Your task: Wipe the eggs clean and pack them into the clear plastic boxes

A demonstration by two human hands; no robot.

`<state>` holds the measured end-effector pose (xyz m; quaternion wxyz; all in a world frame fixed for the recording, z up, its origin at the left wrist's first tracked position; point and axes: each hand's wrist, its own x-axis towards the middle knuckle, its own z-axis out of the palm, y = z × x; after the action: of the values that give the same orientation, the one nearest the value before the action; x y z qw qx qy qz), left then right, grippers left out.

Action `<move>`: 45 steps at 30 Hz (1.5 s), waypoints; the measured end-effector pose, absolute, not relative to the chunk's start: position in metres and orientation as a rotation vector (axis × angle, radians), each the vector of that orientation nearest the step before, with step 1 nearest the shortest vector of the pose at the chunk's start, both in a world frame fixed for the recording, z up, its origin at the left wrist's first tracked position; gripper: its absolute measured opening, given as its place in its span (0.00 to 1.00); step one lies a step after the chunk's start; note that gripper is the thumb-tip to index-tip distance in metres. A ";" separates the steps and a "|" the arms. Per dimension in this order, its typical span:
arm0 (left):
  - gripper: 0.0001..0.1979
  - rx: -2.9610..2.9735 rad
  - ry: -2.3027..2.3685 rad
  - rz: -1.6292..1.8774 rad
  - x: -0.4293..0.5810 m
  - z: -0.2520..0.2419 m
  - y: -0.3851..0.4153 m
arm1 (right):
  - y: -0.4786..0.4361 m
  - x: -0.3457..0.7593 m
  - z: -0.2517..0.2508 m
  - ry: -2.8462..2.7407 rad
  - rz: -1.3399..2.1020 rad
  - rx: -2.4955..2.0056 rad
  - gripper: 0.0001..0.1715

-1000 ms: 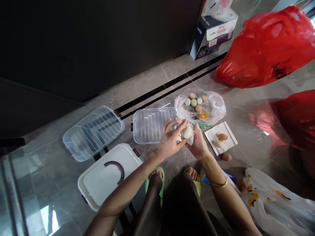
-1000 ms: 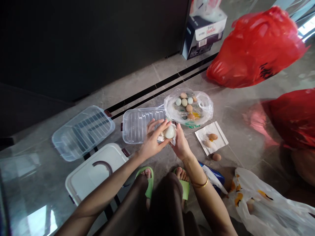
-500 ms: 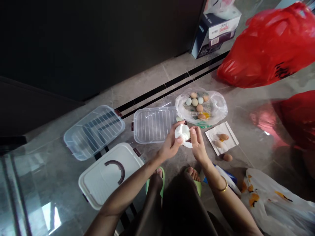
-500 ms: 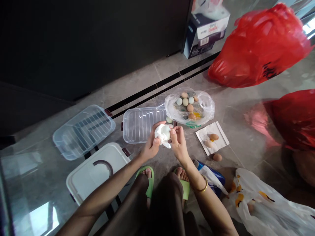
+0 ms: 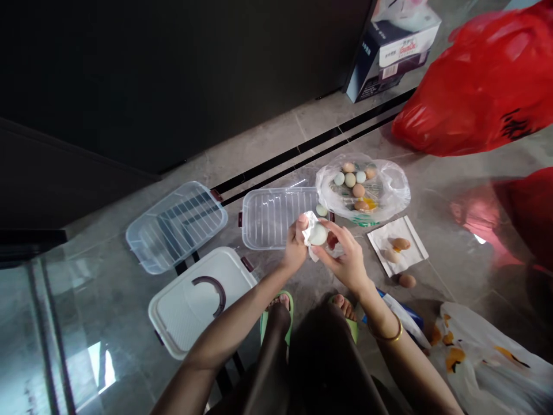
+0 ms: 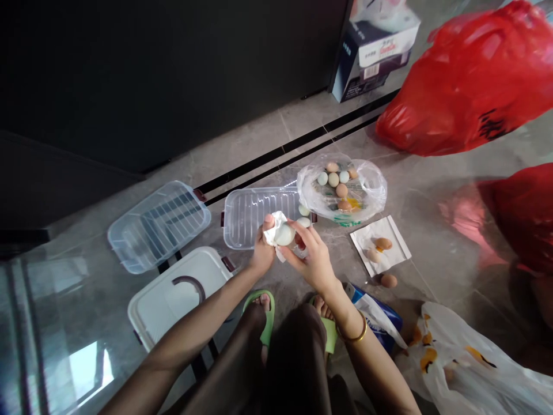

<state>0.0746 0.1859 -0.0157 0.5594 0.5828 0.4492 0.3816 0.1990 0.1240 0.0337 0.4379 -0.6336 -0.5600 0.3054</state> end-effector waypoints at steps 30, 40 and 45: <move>0.25 1.217 1.015 0.666 0.078 0.023 0.187 | 0.133 0.227 0.015 -1.511 0.659 -1.710 0.25; 0.18 1.675 0.847 0.681 0.074 0.032 0.192 | 0.130 0.220 0.022 -1.392 0.766 -1.783 0.20; 0.19 1.416 0.889 0.761 0.077 0.031 0.191 | 0.128 0.217 0.022 -1.295 0.750 -1.654 0.22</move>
<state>0.0775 0.1913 0.0311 0.6071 0.6125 0.3847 0.3290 0.2175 0.1279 0.0224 0.4399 -0.6660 -0.5213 0.3019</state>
